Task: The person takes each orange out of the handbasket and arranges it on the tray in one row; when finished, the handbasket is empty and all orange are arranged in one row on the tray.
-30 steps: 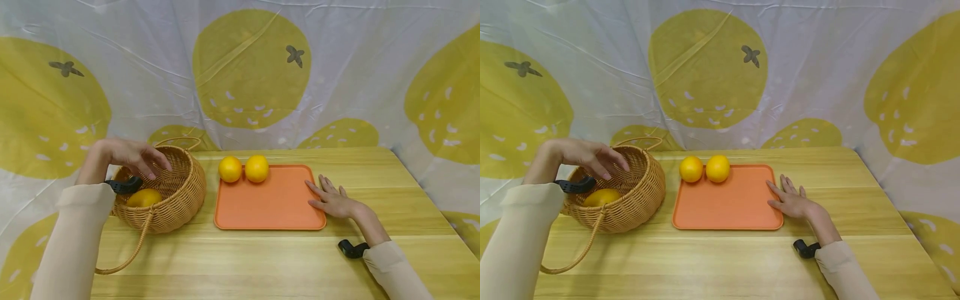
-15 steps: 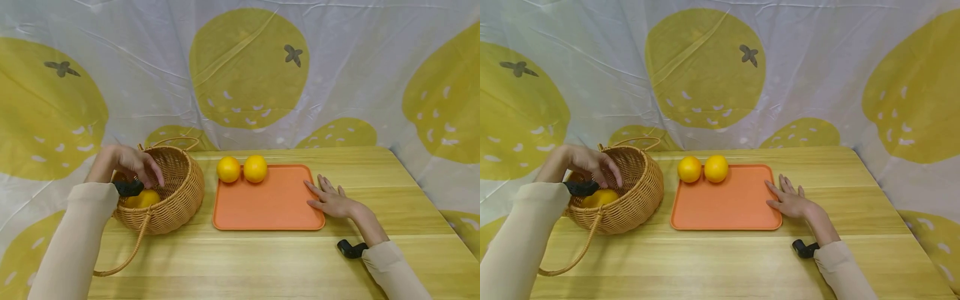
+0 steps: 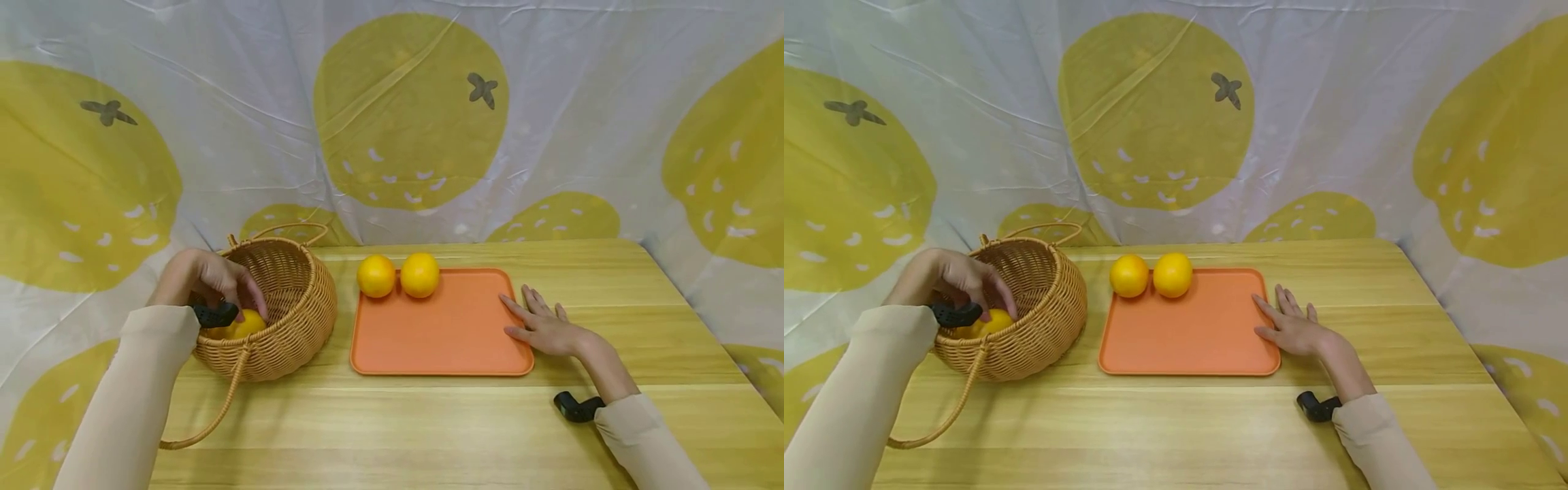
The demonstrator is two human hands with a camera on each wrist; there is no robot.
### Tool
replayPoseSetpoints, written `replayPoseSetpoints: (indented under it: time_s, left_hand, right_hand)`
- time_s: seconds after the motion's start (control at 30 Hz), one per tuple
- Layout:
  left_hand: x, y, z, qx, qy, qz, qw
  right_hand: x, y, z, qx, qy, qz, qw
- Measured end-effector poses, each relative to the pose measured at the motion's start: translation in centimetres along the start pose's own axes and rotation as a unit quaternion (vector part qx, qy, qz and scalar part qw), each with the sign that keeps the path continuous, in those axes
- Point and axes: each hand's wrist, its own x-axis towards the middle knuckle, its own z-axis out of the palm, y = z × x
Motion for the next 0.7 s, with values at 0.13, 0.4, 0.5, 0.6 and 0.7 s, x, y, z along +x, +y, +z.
replayPoseSetpoints:
  time_s: [0.13, 0.4, 0.5, 0.6, 0.7]
  left_hand:
    - [0.4, -0.2, -0.3, 0.025, -0.024, 0.018, 0.9993]
    - [0.7, -0.5, 0.0, 0.067, -0.032, 0.027, 0.9969]
    - [0.8, -0.5, 0.0, 0.069, -0.03, 0.027, 0.9968]
    - [0.8, -0.5, -0.1, 0.075, -0.029, 0.044, 0.9958]
    - [1.0, -0.5, -0.4, 0.09, -0.006, 0.087, 0.9921]
  right_hand:
    - [0.0, 0.0, 0.0, 0.001, -0.001, 0.0, 1.0]
    - [0.3, 1.4, 0.7, 0.025, 0.017, -0.025, 0.9993]
    - [0.1, 0.8, 0.4, 0.02, 0.013, -0.017, 0.9996]
    - [0.1, 0.5, 0.2, 0.013, 0.007, -0.011, 0.9998]
    - [0.1, 0.7, 0.2, 0.016, 0.008, -0.016, 0.9997]
